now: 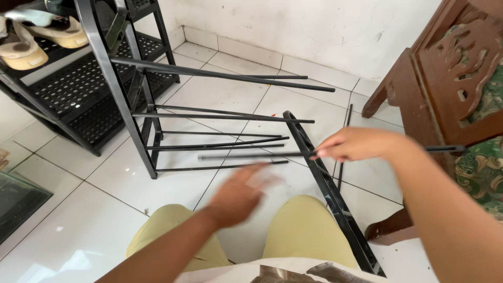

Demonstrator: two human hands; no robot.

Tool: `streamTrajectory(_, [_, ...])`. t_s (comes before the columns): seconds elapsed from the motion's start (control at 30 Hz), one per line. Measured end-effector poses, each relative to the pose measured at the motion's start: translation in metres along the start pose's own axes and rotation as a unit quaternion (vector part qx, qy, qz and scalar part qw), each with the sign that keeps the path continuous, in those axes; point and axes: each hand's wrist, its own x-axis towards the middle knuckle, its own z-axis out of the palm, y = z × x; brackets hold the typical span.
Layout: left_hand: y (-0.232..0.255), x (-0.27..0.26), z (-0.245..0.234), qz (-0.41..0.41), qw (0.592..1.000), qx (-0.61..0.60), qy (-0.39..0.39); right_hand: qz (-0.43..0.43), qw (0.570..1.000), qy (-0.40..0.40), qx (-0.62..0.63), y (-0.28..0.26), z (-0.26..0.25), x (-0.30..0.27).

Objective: The person assembles a black metal shoe rack by hand. They insert horizontal bars into the side frames, connect the two sides, and adjust the structure to ensure stability.

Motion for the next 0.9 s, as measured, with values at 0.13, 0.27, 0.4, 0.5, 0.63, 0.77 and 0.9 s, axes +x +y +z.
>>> streamTrajectory(0.13, [-0.08,-0.056,-0.053,-0.262,0.895,0.145,0.332,-0.045,0.987,0.048,0.146,0.0,-0.032,-0.016])
streamTrajectory(0.27, [-0.161,-0.06,-0.139,-0.341,0.79,0.026,0.508,-0.11,0.958,0.103,0.243,-0.039,-0.05,0.023])
streamTrajectory(0.4, [-0.23,-0.029,-0.241,-0.451,0.662,-0.291,0.523,-0.12,0.96,0.238,0.089,-0.094,-0.055,0.088])
streamTrajectory(0.5, [-0.264,0.006,-0.283,-0.524,0.713,-0.285,0.369,-0.155,0.944,0.289,-0.015,-0.142,-0.063,0.128])
streamTrajectory(0.63, [-0.291,0.047,-0.306,-0.528,0.754,-0.321,0.224,-0.164,0.942,0.294,0.004,-0.176,-0.084,0.154])
streamTrajectory(0.77, [-0.312,0.081,-0.314,-0.489,0.824,-0.267,0.103,-0.179,0.94,0.289,-0.008,-0.185,-0.106,0.172])
streamTrajectory(0.9, [-0.318,0.084,-0.318,-0.495,0.817,-0.281,0.093,-0.157,0.953,0.257,-0.01,-0.2,-0.122,0.184])
